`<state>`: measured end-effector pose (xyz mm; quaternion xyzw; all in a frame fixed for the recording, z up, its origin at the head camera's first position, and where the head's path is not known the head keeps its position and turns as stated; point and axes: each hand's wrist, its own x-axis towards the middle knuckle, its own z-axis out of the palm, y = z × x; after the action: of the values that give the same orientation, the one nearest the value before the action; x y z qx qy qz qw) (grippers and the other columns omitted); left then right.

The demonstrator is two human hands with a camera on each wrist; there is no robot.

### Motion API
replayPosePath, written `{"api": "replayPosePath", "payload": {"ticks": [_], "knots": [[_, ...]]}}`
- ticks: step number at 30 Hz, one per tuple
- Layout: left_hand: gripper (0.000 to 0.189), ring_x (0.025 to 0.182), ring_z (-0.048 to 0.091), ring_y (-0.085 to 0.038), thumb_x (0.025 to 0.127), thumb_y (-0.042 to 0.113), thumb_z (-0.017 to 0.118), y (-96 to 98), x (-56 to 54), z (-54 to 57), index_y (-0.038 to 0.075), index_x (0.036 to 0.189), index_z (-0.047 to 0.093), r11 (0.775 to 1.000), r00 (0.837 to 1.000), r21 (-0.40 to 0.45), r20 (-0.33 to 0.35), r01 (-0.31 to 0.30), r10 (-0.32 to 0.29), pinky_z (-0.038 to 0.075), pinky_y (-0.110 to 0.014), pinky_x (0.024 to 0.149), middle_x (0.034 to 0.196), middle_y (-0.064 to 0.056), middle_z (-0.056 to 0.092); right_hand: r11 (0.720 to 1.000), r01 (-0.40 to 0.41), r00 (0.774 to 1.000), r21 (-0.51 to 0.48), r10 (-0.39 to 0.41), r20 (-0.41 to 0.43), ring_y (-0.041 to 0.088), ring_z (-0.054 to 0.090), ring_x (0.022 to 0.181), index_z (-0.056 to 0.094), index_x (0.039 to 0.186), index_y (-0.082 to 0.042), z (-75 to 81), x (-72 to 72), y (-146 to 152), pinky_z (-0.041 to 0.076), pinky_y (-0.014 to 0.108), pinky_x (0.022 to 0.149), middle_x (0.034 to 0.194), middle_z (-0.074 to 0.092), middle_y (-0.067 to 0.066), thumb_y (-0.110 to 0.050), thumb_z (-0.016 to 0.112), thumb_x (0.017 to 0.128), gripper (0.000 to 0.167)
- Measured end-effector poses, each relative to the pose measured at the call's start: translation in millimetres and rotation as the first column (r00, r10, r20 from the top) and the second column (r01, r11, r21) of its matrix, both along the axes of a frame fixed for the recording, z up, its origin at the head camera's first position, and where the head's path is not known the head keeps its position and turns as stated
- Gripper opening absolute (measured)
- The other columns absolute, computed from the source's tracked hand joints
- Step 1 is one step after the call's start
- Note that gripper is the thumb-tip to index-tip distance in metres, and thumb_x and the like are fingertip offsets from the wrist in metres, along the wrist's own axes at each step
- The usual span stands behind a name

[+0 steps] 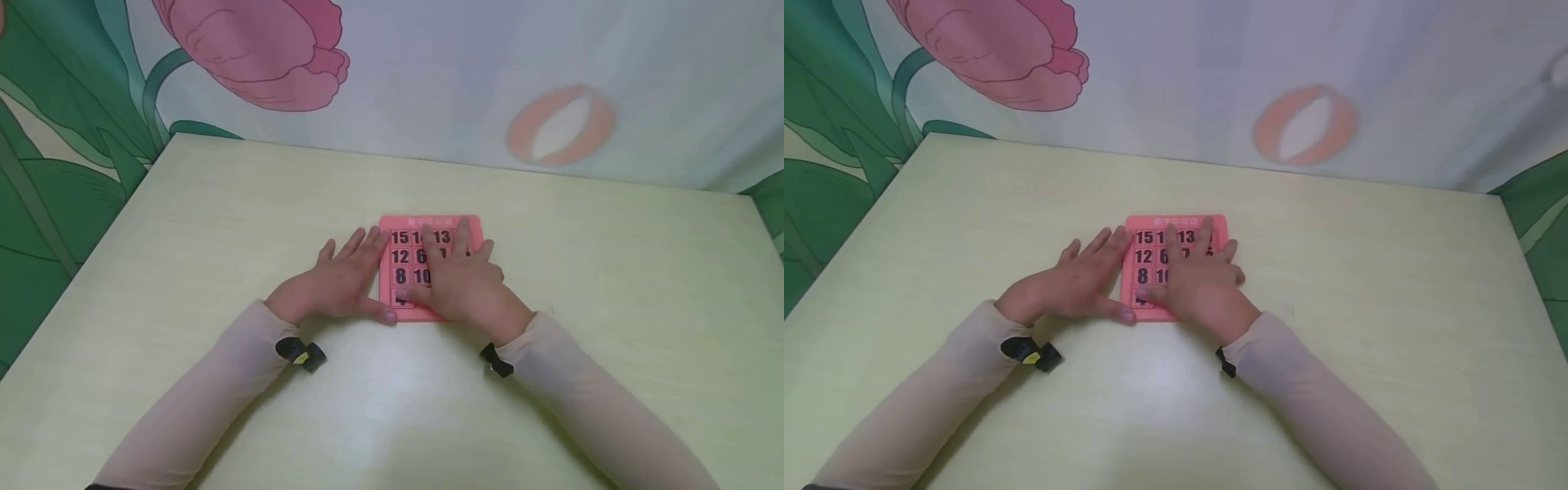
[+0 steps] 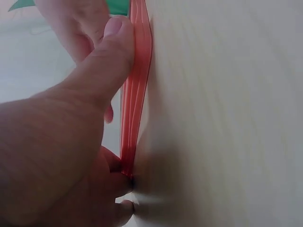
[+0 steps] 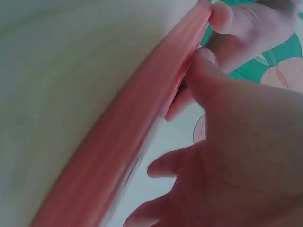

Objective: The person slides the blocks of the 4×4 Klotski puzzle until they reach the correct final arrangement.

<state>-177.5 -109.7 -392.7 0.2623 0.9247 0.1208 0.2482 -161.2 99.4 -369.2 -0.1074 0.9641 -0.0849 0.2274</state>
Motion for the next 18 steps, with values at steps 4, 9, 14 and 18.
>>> {"api": "replayPosePath", "payload": {"ticks": [4,9,14,18], "knots": [[0.132,0.152,-0.015,-0.029,0.076,0.077,0.068,3.2,0.3,3.2,0.011,0.162,-0.009,1.000,1.000,-0.015,-0.010,-0.015,0.015,-0.004,-0.064,0.117,0.168,-0.008,-0.012,0.999,-0.032,0.999,-0.025,0.031,-0.006,0.073,0.019,0.132,0.004,0.164,-0.016,6.2,-2.5,7,0.047,0.070,0.089,0.161,-0.012,0.035,-0.053,0.068,0.092,0.103],[0.131,0.152,-0.016,-0.029,0.078,0.074,0.069,3.1,2.1,4.2,0.011,0.162,-0.010,1.000,1.000,-0.006,0.013,-0.029,0.029,-0.005,-0.063,0.117,0.168,-0.007,-0.013,0.995,-0.064,0.996,-0.077,0.068,0.050,0.066,0.032,0.130,0.007,0.164,-0.019,16.6,-5.2,18,0.051,0.064,0.086,0.162,-0.007,0.034,-0.032,0.072,0.095,0.095],[0.130,0.152,-0.016,-0.028,0.078,0.075,0.069,-0.5,2.7,-1.3,0.012,0.162,-0.009,1.000,1.000,0.018,0.017,-0.024,0.024,-0.006,-0.063,0.117,0.168,-0.006,-0.013,0.983,-0.176,0.984,-0.057,0.178,0.033,0.061,0.021,0.141,0.023,0.163,-0.024,17.3,0.6,16,0.040,0.072,0.097,0.164,0.001,0.031,-0.042,0.067,0.097,0.081],[0.130,0.152,-0.016,-0.028,0.078,0.076,0.068,-2.7,2.1,-1.2,0.013,0.162,-0.008,1.000,1.000,0.018,0.007,-0.016,0.016,-0.005,-0.063,0.117,0.168,-0.006,-0.013,0.948,-0.319,0.948,-0.021,0.319,0.012,0.053,0.004,0.148,0.036,0.159,-0.022,20.0,8.7,8,0.024,0.077,0.105,0.165,0.006,0.027,-0.051,0.067,0.095,0.076]]}}
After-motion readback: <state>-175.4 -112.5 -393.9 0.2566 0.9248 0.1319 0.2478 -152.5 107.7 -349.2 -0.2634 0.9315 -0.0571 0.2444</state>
